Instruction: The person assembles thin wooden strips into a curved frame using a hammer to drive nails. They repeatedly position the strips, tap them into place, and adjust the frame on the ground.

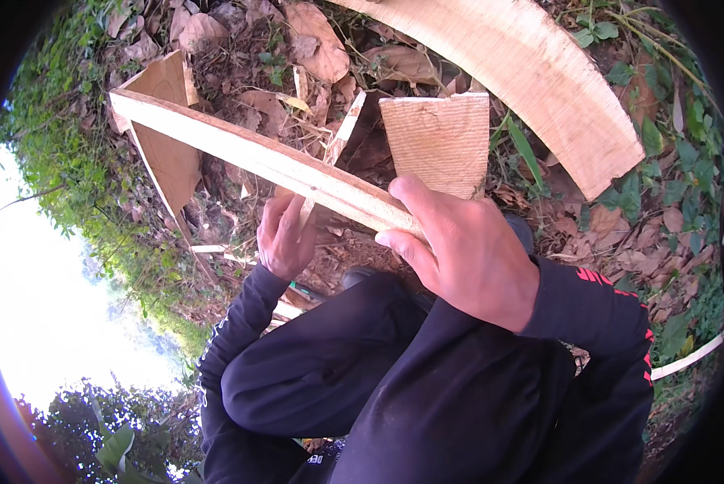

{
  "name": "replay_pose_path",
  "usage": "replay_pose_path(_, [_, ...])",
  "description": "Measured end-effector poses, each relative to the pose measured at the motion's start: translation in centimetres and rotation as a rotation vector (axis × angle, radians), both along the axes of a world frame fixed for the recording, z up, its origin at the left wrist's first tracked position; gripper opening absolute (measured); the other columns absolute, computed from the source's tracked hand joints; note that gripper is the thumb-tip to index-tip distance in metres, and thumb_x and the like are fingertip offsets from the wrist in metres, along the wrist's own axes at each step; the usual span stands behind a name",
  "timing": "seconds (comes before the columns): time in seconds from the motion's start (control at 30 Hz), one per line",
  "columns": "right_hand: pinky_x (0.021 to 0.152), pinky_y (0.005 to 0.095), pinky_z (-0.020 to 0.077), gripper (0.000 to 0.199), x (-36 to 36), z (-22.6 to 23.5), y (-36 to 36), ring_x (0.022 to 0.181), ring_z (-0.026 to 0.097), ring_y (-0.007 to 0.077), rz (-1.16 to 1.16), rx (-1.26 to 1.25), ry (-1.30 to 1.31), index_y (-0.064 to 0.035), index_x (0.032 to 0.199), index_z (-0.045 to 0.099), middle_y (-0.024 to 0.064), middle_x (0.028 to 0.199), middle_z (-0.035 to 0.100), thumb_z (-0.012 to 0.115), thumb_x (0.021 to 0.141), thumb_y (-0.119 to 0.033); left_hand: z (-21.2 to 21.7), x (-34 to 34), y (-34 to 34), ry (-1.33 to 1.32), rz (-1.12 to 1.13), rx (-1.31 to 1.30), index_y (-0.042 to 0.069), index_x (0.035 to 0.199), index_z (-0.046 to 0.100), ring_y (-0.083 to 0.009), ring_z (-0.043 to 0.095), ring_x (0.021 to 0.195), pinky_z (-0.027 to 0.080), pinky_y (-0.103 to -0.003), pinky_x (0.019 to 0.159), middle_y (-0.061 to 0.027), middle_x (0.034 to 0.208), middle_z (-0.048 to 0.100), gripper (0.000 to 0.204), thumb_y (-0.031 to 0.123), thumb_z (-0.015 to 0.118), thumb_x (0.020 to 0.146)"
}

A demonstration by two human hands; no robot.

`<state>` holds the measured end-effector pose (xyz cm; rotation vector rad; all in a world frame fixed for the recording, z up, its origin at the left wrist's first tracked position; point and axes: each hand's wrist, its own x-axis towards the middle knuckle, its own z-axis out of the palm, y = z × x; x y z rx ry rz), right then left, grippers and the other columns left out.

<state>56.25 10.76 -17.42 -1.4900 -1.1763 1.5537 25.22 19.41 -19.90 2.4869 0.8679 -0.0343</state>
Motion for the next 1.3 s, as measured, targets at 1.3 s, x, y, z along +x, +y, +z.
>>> replay_pose_path(1.3, [0.068, 0.0447, 0.0508, 0.055, 2.9, -1.0, 1.4, 0.066, 0.063, 0.0384, 0.029, -0.06, 0.241, -0.009, 0.151, 0.038, 0.0218, 0.08, 0.064, 0.048, 0.097, -0.009, 0.0, 2.3, 0.3, 0.008, 0.008, 0.039, 0.001, 0.13, 0.058, -0.0334, 0.064, 0.087, 0.054, -0.04, 0.07, -0.0182, 0.106, 0.06, 0.055, -0.006, 0.07, 0.077])
